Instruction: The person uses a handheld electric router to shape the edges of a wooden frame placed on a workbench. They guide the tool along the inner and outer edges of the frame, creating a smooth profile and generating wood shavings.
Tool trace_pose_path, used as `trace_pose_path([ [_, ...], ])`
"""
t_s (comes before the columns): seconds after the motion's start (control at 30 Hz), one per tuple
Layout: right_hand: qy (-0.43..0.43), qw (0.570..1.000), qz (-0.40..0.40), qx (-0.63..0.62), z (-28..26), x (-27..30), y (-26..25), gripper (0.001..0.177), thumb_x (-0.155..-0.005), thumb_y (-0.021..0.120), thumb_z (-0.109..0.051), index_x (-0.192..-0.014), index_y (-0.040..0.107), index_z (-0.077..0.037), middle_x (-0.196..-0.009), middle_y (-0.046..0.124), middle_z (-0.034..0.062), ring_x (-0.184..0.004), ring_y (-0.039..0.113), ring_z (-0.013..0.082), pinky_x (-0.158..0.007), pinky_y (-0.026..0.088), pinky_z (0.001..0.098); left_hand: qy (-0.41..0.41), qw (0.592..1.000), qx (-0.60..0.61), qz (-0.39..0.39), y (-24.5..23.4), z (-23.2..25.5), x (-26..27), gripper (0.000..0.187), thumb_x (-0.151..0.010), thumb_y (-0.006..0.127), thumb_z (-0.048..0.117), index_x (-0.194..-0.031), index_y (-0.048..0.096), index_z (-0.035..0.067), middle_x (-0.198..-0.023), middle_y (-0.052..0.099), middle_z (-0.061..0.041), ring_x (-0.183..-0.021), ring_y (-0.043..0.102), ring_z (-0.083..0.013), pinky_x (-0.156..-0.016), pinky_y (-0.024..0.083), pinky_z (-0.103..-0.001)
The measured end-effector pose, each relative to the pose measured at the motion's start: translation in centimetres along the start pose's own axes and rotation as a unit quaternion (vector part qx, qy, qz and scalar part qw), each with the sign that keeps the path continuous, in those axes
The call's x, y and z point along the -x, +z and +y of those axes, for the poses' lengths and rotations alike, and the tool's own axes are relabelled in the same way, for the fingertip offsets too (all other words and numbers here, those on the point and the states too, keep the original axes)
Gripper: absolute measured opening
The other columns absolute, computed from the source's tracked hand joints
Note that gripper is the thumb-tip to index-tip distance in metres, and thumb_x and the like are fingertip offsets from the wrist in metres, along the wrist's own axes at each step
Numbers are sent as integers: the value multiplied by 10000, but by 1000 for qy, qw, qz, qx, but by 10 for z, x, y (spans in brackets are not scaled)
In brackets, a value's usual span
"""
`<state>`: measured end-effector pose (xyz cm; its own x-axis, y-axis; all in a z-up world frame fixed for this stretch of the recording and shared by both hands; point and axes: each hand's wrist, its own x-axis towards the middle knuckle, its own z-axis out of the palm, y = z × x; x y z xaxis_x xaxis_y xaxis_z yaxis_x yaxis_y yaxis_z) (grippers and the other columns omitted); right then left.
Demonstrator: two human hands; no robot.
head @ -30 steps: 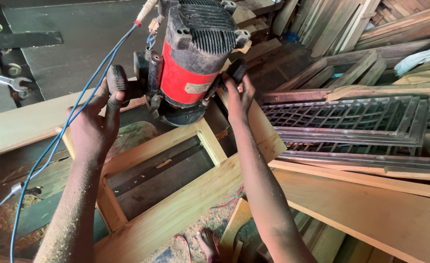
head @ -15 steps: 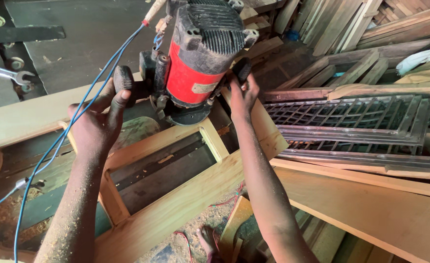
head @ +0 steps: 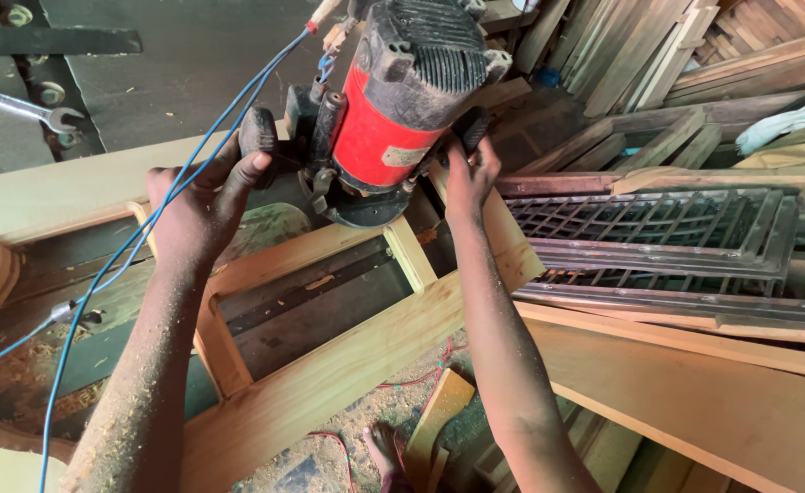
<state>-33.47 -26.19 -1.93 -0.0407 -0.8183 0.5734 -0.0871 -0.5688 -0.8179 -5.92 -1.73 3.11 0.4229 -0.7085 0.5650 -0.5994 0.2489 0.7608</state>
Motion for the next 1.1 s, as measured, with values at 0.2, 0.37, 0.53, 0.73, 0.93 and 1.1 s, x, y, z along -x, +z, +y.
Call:
trace_pose_path([
  [0.2,19,998,41,36,18,1,-6,348,-878,755,-170,-1175,691,0,-1012,580,9,-912,549,120,-806,479,293,-57,998,4,1,1,0,5,433,-977,810,394,-1256,761,67,-949,788,-103,-789,687,-114,-770,535,-295],
  [0.37,-6,1000,23,-9,29,6,-9,301,-897,712,-184,-1147,676,-20,-1028,659,7,-906,606,120,-807,510,297,-116,993,26,10,7,-9,8,461,-908,851,378,-1218,757,50,-1010,790,-101,-860,701,-133,-822,536,-303],
  [0.53,20,998,-24,-56,1,5,-15,211,-900,713,-145,-1051,735,1,-897,740,57,-792,645,146,-716,514,303,-113,993,4,19,5,18,2,440,-890,823,348,-1192,773,32,-1005,795,-124,-895,716,-126,-859,537,-301],
  [0.73,-24,995,91,26,27,8,-8,426,-841,826,-144,-1180,645,41,-1087,612,118,-943,626,170,-800,534,335,-136,990,30,7,6,20,6,473,-902,818,352,-1234,750,23,-1058,790,-124,-935,697,-119,-885,522,-290],
  [0.93,104,989,-13,-105,19,6,-16,326,-877,798,-224,-1083,735,21,-1029,735,141,-921,666,192,-841,552,354,-133,990,49,4,8,23,13,491,-908,815,340,-1254,734,2,-1090,781,-122,-963,685,-111,-909,520,-290],
  [1.1,84,993,77,21,35,11,-10,521,-801,878,-275,-1190,670,3,-1163,567,135,-1079,581,225,-950,485,382,-134,988,75,-2,10,19,14,481,-923,806,325,-1261,726,-7,-1114,776,-119,-974,681,-108,-907,523,-284],
])
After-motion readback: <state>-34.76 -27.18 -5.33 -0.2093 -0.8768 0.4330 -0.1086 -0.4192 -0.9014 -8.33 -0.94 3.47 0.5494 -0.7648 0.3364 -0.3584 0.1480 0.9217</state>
